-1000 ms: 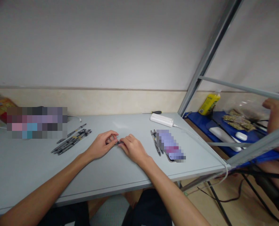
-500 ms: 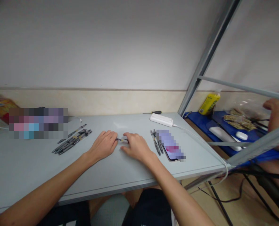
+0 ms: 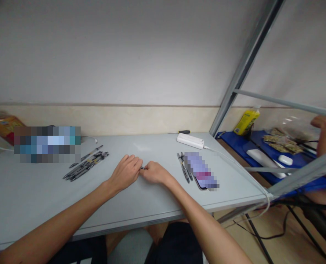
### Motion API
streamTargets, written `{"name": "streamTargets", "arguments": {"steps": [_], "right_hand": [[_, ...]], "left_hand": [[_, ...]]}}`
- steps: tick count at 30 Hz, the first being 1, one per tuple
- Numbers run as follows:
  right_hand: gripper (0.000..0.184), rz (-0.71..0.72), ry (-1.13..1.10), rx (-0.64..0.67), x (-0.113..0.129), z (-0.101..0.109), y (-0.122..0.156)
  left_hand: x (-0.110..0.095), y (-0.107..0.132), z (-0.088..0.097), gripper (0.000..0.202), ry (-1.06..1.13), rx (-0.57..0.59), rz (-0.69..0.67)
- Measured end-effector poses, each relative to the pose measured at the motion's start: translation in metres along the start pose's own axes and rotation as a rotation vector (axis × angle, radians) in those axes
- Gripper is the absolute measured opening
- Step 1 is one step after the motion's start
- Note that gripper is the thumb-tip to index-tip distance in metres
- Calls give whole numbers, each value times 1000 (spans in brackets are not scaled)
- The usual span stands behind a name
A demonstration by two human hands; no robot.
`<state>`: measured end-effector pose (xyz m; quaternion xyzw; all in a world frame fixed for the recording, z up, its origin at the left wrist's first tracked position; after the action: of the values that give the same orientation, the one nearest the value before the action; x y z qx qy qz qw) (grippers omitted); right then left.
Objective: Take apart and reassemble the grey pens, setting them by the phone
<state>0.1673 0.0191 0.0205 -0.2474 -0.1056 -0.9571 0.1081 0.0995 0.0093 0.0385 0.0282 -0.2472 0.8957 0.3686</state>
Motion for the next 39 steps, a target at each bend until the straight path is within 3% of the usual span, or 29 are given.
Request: {"name": "streamTargets", "arguments": {"steps": [6,18,23,30,39], "right_hand": [[33,46,277,-183,10,-2,5],[21,134,598,-349,23,-2,9],[16,191,663,-426,22,-4,8],[14,230,647,-402,18,-3,0],[10,294,702,-472,22,-4,7]], "left_hand": [[11,4,-9,19,29,97,132],[25,8,-17,29,66,365,399],[23,7,-19,29,107,355,385],[23,6,-14,34,105,307,376],[24,8,-21,36,126,344,400]]}}
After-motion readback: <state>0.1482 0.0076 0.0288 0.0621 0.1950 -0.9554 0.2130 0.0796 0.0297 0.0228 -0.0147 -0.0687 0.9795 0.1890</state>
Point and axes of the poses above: each hand's wrist, its own y-axis away from the middle knuckle, its own z-axis out of the back of the hand, x = y × z, the point moved 8 cm from there along -y, towards the middle knuckle, and after that the axes turned 5 degrees about -x, right-handed, at the moved point
